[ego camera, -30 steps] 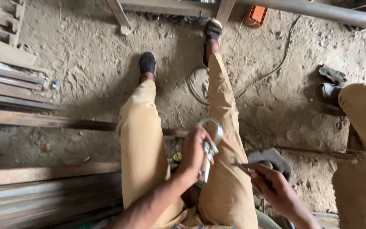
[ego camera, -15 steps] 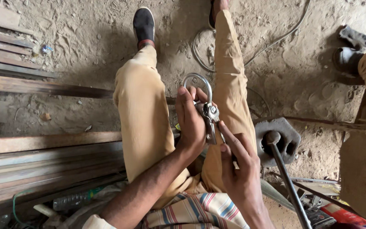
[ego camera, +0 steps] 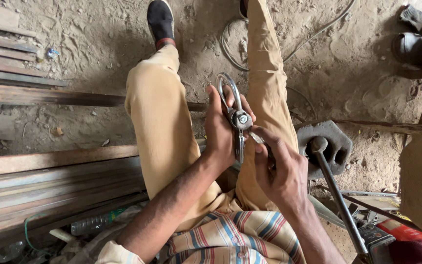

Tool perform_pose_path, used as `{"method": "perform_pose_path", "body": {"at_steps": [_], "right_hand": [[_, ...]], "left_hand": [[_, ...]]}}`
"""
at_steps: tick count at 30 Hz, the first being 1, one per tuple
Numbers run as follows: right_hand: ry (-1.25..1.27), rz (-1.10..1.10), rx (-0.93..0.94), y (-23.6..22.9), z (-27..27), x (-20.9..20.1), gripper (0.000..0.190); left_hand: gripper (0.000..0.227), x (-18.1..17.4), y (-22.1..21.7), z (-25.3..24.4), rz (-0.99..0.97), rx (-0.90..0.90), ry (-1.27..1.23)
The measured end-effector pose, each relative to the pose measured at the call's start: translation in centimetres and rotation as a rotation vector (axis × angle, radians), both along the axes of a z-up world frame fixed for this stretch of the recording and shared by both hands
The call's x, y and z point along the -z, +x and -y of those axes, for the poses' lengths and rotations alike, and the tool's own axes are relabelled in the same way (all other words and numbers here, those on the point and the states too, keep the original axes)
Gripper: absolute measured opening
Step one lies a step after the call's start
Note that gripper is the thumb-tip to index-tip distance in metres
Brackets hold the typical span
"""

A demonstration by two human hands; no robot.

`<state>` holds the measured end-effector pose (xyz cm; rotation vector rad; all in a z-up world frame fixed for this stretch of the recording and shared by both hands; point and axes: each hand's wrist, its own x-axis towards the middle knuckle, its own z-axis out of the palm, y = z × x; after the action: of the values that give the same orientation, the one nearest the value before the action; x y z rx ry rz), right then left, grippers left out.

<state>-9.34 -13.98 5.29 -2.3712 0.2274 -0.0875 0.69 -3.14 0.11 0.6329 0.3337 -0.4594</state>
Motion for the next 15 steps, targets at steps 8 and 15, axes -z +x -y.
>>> {"method": "perform_pose_path", "body": {"at_steps": [8,15], "right_hand": [[-0.166,0.247,-0.315,0.5,2.6,1.2,0.058],[0.054,0.005,-0.224,0.2,2.5,2.1,0.053]], "left_hand": [[0.071,0.4,1.0,-1.0,0.114,0.232,0.012],[0.062,0.4,0.7,-0.5,0.126,0.114,0.103]]}}
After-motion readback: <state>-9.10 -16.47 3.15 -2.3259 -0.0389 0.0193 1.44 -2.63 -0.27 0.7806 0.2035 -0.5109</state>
